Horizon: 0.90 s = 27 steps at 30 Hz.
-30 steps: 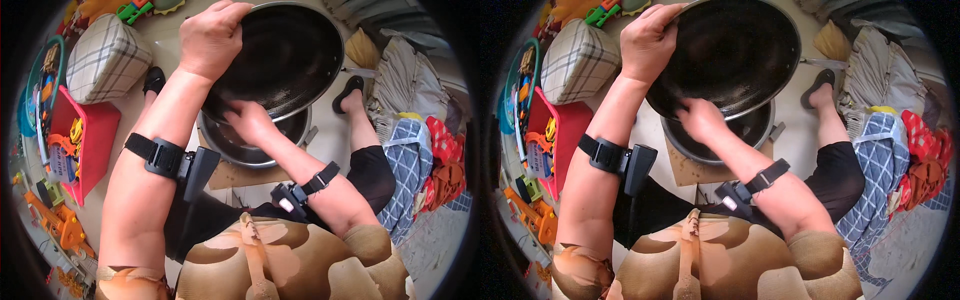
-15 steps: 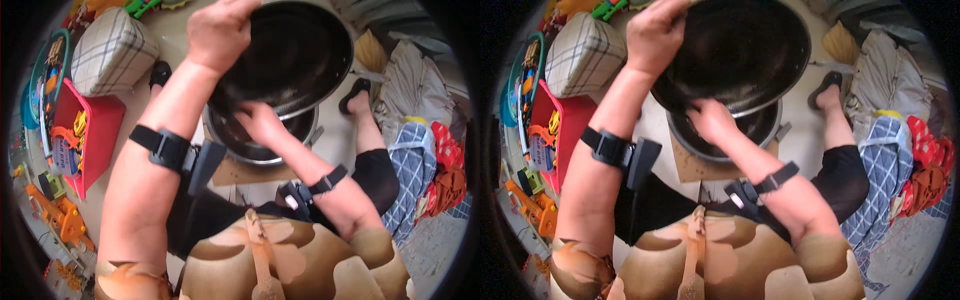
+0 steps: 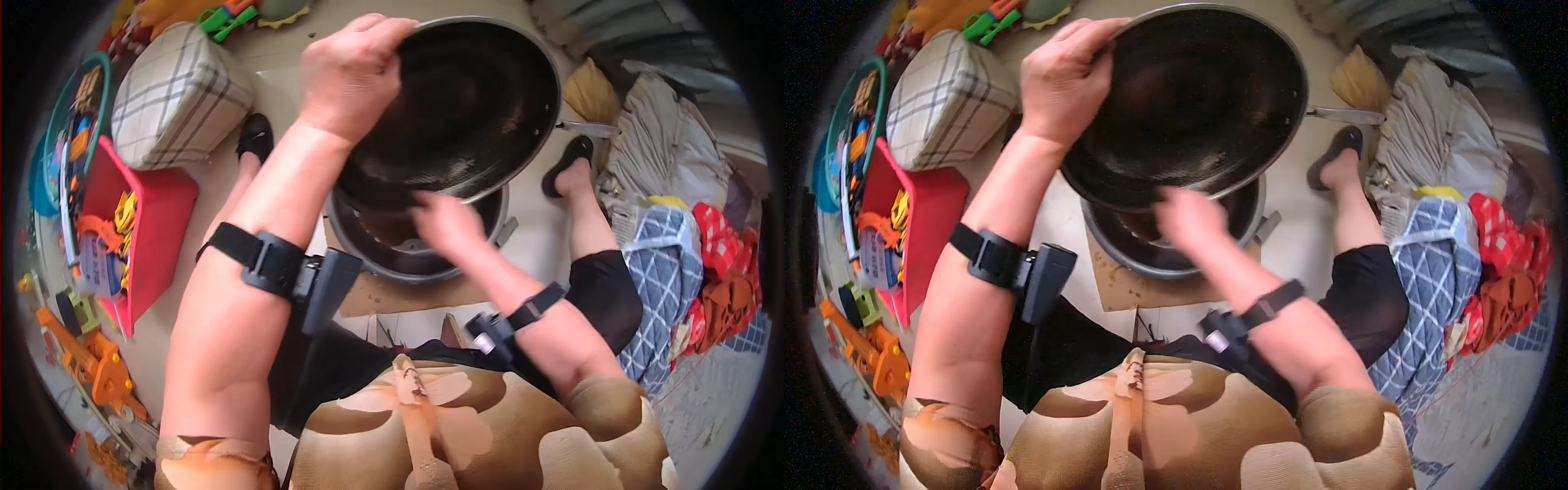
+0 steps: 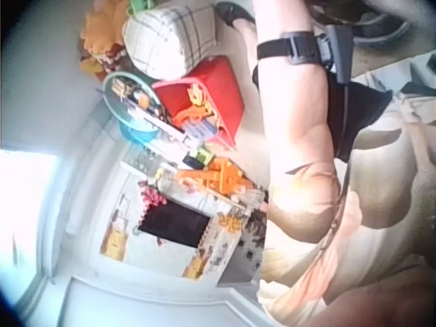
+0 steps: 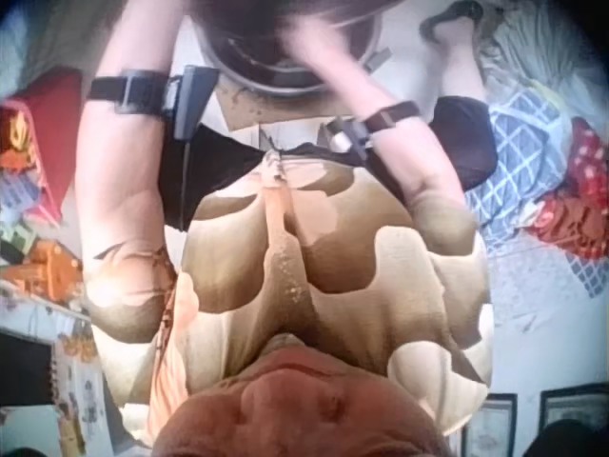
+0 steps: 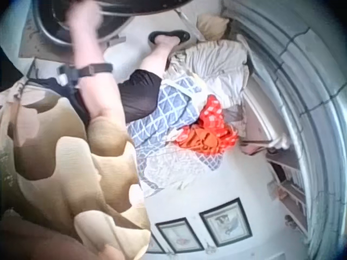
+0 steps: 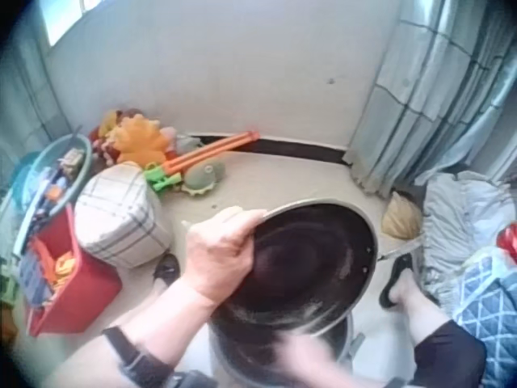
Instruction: Cleaning the interior and exterior of a large metal pot or wok using a scrubber and water.
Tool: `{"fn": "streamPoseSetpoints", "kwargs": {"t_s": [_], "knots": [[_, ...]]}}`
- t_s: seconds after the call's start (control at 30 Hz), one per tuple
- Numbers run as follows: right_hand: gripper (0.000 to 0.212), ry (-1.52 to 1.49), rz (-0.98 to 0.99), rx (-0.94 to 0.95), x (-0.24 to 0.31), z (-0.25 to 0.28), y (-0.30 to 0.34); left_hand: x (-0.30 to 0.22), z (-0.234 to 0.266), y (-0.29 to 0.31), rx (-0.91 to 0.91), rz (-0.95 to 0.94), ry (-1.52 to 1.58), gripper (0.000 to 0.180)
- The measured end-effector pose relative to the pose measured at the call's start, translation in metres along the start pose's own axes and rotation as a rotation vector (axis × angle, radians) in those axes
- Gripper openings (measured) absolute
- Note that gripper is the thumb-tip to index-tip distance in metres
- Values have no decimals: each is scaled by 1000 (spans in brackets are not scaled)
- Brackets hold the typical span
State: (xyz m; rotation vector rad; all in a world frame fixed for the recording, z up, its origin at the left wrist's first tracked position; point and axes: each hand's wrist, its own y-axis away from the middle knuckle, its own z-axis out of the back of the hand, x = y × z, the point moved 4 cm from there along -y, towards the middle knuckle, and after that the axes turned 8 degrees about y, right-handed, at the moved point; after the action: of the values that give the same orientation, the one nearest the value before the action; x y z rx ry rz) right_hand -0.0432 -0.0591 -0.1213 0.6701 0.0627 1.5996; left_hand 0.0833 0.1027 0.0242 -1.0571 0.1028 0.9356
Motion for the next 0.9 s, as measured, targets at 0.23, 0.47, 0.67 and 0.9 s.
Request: {"fn": "streamPoseSetpoints", "kwargs": {"t_s": [0.23,0.47,0.67,0.9], "knots": [[32,-39,-33,98,7,5,1,6,2,-1,-41,-70,-57,22],[26,235,-132,-163,-84,55,-23,-9,4,-4,-22,-66,-13,24],[33,-305,24,110,60,18,-8,-6,4,-3,-20,-54,1,23],[26,279,27,-86,-85,38,-18,-3,-3,2,25,28,18,23]]}}
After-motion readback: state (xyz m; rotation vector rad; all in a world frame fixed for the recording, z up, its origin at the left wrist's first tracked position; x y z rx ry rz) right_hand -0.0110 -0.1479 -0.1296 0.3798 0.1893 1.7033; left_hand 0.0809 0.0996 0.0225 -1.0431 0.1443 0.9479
